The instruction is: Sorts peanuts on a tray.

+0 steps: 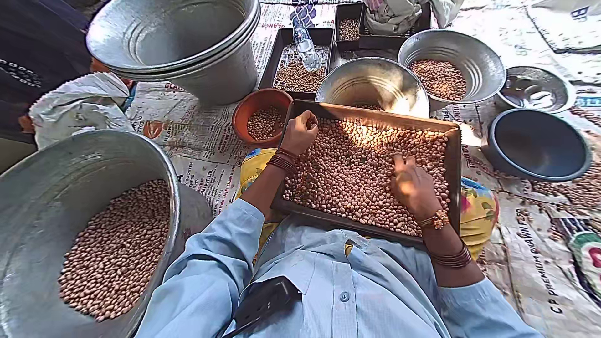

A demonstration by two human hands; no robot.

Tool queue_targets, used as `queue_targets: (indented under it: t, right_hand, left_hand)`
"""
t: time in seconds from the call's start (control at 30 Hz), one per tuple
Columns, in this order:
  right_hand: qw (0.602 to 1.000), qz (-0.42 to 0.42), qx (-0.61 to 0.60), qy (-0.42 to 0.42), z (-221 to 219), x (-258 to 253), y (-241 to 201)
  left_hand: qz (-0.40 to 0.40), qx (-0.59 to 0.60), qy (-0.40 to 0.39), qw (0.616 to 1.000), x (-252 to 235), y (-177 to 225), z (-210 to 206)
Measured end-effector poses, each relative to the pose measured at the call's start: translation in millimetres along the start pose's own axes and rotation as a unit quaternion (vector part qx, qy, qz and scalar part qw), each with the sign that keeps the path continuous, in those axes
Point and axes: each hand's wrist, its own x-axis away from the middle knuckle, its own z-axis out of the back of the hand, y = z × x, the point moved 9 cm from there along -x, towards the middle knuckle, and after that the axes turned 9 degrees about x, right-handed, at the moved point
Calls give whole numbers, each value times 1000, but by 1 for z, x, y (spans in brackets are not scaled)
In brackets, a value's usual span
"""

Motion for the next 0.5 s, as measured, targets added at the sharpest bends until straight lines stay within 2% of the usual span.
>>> queue_targets:
  t: [0.07,0.17,0.3,0.37,0.5]
  right_hand:
    - [997,72,-30,-11,-4,10,-36]
    - [978,174,-104,44,3,25,-69]
    - [965,194,-143,105,21,32,-61]
    - [969,177,-144,99,24,29,-44]
    - [971,153,-155,100,28,25,-10]
  left_hand:
    - [-5,-15,0,1000,-4,4,-2]
    - [-22,-65,-18,997,-10,5,-17]
    - [-10,-118,-43,992,-13,5,-27]
    - [-4,-64,-38,997,-15,3,-20]
    - [-3,151,-33,988,-26,-5,-14]
